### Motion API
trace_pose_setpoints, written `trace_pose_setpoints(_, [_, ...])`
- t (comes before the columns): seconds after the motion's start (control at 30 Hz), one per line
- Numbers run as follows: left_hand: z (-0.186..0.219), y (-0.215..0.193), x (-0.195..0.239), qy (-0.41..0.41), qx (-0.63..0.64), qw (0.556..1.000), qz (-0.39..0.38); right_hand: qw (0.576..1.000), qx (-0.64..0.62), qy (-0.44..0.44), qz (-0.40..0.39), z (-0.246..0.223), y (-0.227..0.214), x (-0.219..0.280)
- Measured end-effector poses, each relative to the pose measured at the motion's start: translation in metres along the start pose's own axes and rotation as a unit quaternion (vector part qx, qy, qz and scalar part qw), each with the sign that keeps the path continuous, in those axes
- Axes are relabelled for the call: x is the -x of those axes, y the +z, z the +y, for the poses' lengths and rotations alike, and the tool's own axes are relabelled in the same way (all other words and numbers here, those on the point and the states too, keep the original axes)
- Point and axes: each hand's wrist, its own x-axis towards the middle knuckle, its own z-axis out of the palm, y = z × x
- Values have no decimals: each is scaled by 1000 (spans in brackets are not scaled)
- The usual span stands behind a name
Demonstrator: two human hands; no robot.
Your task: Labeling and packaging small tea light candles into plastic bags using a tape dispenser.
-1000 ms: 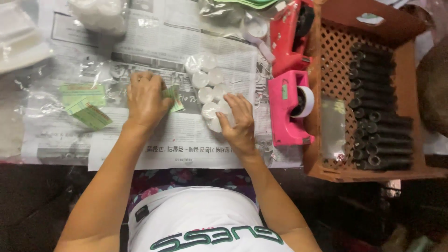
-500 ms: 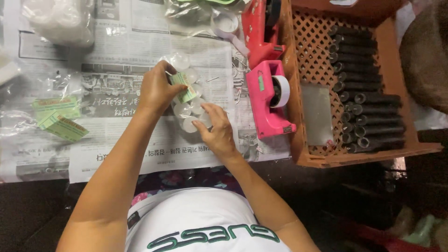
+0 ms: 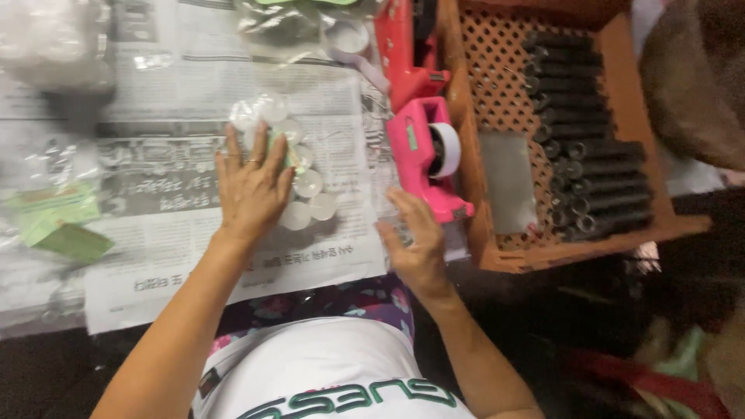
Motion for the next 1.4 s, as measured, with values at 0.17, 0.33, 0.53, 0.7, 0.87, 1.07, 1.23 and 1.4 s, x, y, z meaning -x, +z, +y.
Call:
trace_pose_setpoints(0.17, [-4,6,2,23,-43,998,25,979,120,54,154,30,-79,-8])
trace_pose_setpoints(0.33, [-3,-10,-3,-49,49,993,-97,963,7,267,41,30,-79,4])
trace_pose_setpoints(0.53, [-5,-33,1,-24,130,989,-68,974,55,185,115,51,-45,24])
trace_pose_setpoints(0.7, [20,-79,0,-56,197,978,-44,944,-36,326,42,20,-72,-10])
trace_pose_setpoints(0.87, [17,-98,12,-44,238,970,10,905,-26,425,25,46,-84,-44])
trace_pose_setpoints(1.07, [-5,-103,26,-7,207,977,59,886,-105,452,7,56,-77,-59])
trace_pose_setpoints(1.23, [-20,-98,35,17,206,975,83,878,-113,463,56,26,-81,-69])
trace_pose_setpoints(1.4, [-26,-108,36,13,205,975,84,897,-120,414,95,-32,-108,-64])
